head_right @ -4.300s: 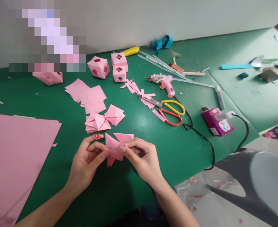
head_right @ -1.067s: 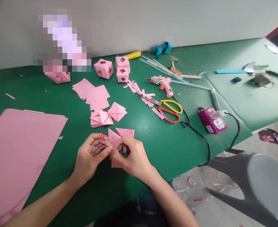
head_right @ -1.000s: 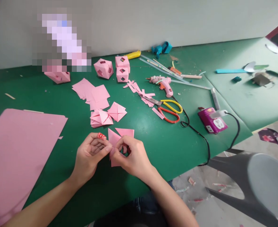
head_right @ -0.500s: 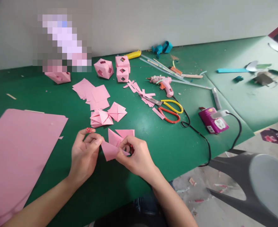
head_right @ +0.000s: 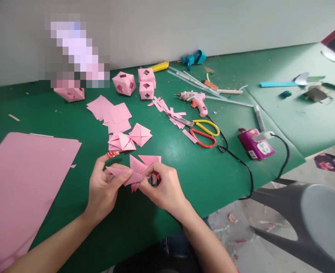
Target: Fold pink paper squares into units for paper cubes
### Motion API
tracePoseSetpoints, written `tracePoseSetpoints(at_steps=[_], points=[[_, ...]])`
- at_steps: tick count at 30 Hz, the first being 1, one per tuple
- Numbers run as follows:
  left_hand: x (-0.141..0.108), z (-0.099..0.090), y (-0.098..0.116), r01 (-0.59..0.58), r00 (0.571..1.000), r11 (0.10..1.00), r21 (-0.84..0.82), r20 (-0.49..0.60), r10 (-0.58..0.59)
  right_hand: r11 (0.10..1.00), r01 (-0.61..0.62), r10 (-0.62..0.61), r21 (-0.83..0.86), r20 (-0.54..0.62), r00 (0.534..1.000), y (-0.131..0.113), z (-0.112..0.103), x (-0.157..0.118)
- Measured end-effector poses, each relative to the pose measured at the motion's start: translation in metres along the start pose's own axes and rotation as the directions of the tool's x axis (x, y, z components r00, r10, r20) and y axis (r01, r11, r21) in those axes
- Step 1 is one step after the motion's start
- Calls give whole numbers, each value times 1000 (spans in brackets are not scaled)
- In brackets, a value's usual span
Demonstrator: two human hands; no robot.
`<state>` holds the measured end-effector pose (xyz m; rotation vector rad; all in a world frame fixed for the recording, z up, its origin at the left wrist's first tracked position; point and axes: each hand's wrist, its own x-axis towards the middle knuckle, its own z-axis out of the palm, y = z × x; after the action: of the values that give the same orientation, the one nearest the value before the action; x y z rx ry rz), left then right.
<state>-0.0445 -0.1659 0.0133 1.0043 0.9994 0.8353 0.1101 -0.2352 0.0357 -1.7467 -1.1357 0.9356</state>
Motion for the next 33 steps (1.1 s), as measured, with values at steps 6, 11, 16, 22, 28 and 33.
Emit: tracePoseSetpoints(at_steps=[6,11,16,22,28,33], points=[[7,-3,1,-19,993,997,-80,-119,9,996,-37,45,84,-97,994,8,-6,0],[6,-4,0,-30,999,999,-17,-46,29,991,-22,39,134,-122,992,4,-5,1],[0,-4,0,-26,999,998,49,37,25,996,82,-82,25,-12,997,1,0,0],[-3,-1,4,-24,992,994,110,127,10,993,111,-112,-31,-15,994,1,3,1],[3,-4,0,16,999,998,56,30,-17,996,72,-74,-44,-59,995,2,4,1],[8,-8,-2,11,1000,999,-30,-26,-12,999,45,-46,-18,-91,995,4,2,1]])
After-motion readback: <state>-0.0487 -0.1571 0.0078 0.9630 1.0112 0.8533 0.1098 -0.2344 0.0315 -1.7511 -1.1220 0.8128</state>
